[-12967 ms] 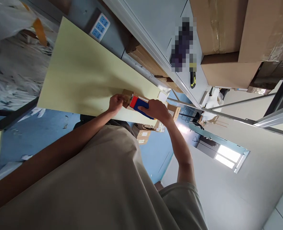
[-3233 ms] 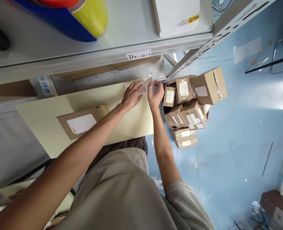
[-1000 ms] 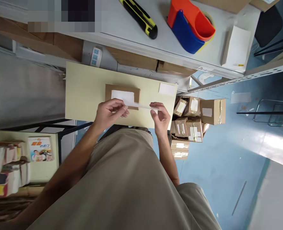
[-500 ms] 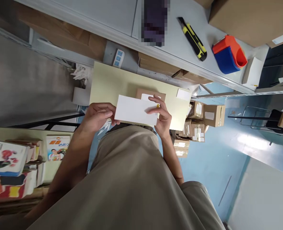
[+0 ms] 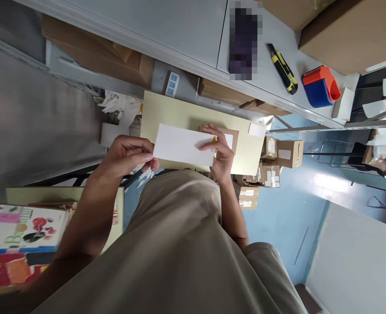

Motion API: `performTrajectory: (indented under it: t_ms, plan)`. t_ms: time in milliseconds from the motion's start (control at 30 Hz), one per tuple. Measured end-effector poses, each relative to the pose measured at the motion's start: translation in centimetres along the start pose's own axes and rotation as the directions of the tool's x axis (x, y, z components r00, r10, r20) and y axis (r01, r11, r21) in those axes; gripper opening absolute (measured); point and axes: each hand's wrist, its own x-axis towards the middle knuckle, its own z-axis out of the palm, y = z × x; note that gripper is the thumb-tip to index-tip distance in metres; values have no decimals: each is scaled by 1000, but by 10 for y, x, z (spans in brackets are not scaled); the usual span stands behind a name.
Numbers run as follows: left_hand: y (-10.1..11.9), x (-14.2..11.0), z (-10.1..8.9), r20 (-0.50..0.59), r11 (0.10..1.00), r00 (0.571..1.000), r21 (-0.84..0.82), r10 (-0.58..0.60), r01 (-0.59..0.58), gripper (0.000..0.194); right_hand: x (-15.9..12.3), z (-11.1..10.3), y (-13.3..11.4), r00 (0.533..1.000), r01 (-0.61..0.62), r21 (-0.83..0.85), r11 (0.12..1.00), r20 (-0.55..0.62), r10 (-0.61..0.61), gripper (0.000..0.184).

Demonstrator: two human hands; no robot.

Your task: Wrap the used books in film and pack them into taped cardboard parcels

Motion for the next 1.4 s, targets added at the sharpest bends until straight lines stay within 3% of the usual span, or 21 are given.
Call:
performTrajectory:
  t_ms: [267, 400, 500, 567, 733, 867, 1067, 1200, 1400]
  plan:
    - [-10, -2, -27, 29, 999, 999, -41, 25, -24, 34, 4, 22, -6, 1000, 6, -27, 1000, -6, -6, 30]
    - [-6, 0, -33, 24, 998, 999, -35, 44, -44, 36, 8, 24, -3, 998, -4, -238, 971, 66, 20, 31]
    - [-2, 1, -34, -37, 999, 998, 28, 41, -40, 36, 8, 27, -11, 999, -35, -366, 930, 6, 40, 34]
    - [0, 1, -33, -79, 995, 996, 88, 51, -44, 32, 7, 34, -25, 999, -48, -358, 933, -11, 47, 26]
    - [5, 1, -31, -70, 959, 992, 269, 109, -87, 19, 1, 69, -57, 990, 14, -288, 957, 139, 27, 11]
    - [5, 0, -30, -55, 923, 991, 372, 124, -95, 16, -1, 87, -56, 986, 31, -328, 944, 162, 24, 8]
    - [2, -1, -30, -18, 910, 986, 389, 163, -143, 11, 0, 88, -44, 983, 17, -336, 942, 176, 45, 8]
    - [-11, 5, -37, -44, 899, 990, 424, 137, -105, 10, 1, 85, -42, 982, 11, -304, 953, 185, 48, 11]
    - [-57, 11, -68, -224, 846, 974, 525, 38, 87, 5, 0, 75, -38, 979, -107, -273, 956, 137, 149, 11]
